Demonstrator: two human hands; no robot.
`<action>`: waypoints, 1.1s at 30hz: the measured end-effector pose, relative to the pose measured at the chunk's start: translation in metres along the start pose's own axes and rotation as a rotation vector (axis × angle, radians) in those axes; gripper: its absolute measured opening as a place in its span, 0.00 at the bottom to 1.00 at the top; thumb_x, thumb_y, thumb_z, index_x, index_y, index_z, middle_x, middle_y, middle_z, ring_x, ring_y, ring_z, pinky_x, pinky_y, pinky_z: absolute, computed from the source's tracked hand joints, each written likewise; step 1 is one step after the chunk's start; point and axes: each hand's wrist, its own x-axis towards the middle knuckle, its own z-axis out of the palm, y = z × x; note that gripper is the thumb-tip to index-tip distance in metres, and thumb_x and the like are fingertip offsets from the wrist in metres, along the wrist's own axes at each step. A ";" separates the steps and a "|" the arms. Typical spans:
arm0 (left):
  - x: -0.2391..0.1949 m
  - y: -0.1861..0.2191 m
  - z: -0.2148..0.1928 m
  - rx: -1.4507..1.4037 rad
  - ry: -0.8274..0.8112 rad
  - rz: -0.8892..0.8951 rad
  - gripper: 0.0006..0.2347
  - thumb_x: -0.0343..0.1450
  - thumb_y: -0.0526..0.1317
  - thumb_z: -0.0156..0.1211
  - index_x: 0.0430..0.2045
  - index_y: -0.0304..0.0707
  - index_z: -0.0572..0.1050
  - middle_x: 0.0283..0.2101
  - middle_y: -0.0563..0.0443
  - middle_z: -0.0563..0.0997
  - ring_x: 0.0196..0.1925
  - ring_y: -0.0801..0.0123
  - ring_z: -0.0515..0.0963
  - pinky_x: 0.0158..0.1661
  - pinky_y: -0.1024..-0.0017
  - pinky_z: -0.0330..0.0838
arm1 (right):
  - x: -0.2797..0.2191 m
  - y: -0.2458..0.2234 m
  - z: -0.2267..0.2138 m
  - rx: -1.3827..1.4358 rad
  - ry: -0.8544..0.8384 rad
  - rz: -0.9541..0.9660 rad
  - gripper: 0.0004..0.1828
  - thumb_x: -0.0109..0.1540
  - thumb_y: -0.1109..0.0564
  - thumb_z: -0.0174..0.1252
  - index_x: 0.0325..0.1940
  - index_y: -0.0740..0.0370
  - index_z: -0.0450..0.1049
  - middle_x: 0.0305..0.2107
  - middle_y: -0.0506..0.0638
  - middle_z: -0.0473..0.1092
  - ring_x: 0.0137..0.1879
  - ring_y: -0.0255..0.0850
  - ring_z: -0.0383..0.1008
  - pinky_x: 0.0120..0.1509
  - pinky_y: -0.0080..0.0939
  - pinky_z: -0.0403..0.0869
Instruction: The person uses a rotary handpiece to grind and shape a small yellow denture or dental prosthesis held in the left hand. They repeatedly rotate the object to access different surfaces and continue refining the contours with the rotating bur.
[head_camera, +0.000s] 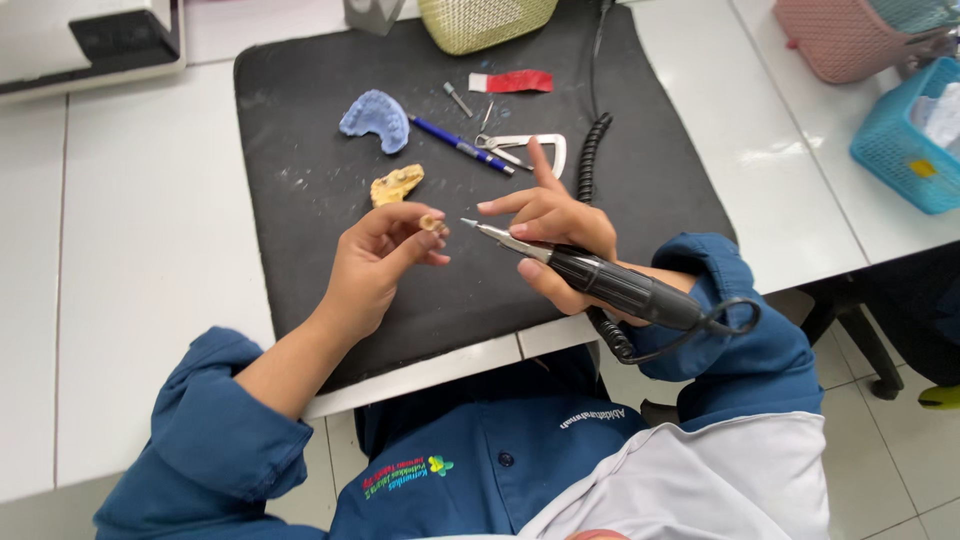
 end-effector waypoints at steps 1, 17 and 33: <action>0.001 -0.001 -0.001 0.000 0.026 -0.009 0.08 0.76 0.32 0.60 0.48 0.33 0.77 0.42 0.49 0.80 0.45 0.71 0.81 0.48 0.66 0.83 | 0.000 0.000 0.000 0.029 0.033 0.044 0.11 0.62 0.60 0.56 0.48 0.64 0.69 0.34 0.57 0.73 0.63 0.57 0.77 0.86 0.76 0.27; 0.004 0.001 -0.002 -0.143 0.127 -0.093 0.08 0.76 0.31 0.56 0.48 0.32 0.74 0.41 0.48 0.79 0.45 0.69 0.81 0.52 0.61 0.81 | 0.003 0.040 -0.010 0.542 0.418 0.881 0.07 0.69 0.53 0.52 0.46 0.59 0.70 0.50 0.52 0.70 0.57 0.41 0.78 0.64 0.43 0.71; -0.002 -0.012 -0.017 -0.184 0.055 -0.158 0.12 0.76 0.27 0.50 0.55 0.28 0.71 0.50 0.40 0.76 0.54 0.62 0.78 0.56 0.55 0.77 | 0.013 0.060 -0.009 0.496 0.539 0.798 0.10 0.67 0.54 0.59 0.47 0.62 0.71 0.35 0.51 0.76 0.46 0.42 0.81 0.56 0.44 0.78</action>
